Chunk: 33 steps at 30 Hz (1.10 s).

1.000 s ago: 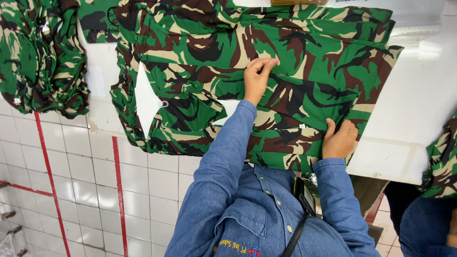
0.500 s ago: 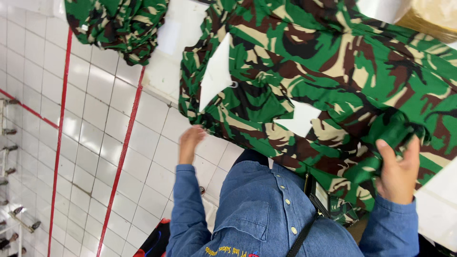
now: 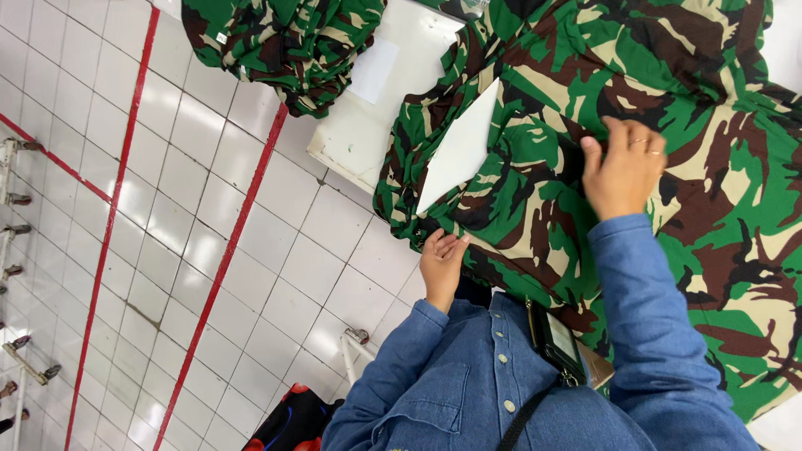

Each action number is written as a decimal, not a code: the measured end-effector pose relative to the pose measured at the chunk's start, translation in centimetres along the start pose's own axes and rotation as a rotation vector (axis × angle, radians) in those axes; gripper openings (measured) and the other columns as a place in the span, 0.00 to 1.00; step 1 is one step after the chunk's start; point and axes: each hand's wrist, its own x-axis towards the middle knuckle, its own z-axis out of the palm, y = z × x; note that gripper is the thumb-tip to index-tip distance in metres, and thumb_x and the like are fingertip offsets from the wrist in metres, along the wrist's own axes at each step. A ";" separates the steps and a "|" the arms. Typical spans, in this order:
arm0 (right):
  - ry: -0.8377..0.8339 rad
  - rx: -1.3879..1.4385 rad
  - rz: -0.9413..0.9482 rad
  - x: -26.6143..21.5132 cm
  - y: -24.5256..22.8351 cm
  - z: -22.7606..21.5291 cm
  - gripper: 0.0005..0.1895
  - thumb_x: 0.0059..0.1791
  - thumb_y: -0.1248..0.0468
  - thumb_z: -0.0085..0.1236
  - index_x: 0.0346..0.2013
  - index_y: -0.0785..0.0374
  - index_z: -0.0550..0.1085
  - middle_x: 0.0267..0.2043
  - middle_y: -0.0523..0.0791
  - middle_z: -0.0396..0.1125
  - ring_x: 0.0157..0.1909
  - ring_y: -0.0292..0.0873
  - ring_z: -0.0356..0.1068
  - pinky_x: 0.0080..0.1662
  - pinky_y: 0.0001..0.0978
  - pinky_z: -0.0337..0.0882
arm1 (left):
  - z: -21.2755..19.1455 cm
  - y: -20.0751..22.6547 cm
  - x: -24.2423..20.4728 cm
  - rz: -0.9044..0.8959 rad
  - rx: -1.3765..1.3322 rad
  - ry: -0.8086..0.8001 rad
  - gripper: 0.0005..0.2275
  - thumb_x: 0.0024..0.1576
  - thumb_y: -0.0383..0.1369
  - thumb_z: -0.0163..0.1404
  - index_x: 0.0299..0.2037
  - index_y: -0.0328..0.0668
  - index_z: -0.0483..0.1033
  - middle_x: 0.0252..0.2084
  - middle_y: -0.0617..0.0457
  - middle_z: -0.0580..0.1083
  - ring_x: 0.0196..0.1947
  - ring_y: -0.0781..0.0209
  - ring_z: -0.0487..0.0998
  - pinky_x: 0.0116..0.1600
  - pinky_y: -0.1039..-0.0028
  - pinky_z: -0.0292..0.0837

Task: The person folds camouflage shirts, places a white paper insert inside the collar area, and slides the folded garments into plastic packaging.

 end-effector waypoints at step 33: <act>0.402 -0.118 0.504 -16.7 22.3 -5.4 0.08 0.63 0.50 0.49 0.51 0.45 0.73 0.32 0.46 0.72 0.37 0.55 0.76 0.42 0.49 0.74 | 26.4 -3.4 -4.5 1.279 0.560 0.082 0.07 0.68 0.34 0.44 0.45 0.41 0.74 0.33 0.53 0.65 0.32 0.47 0.71 0.41 0.63 0.72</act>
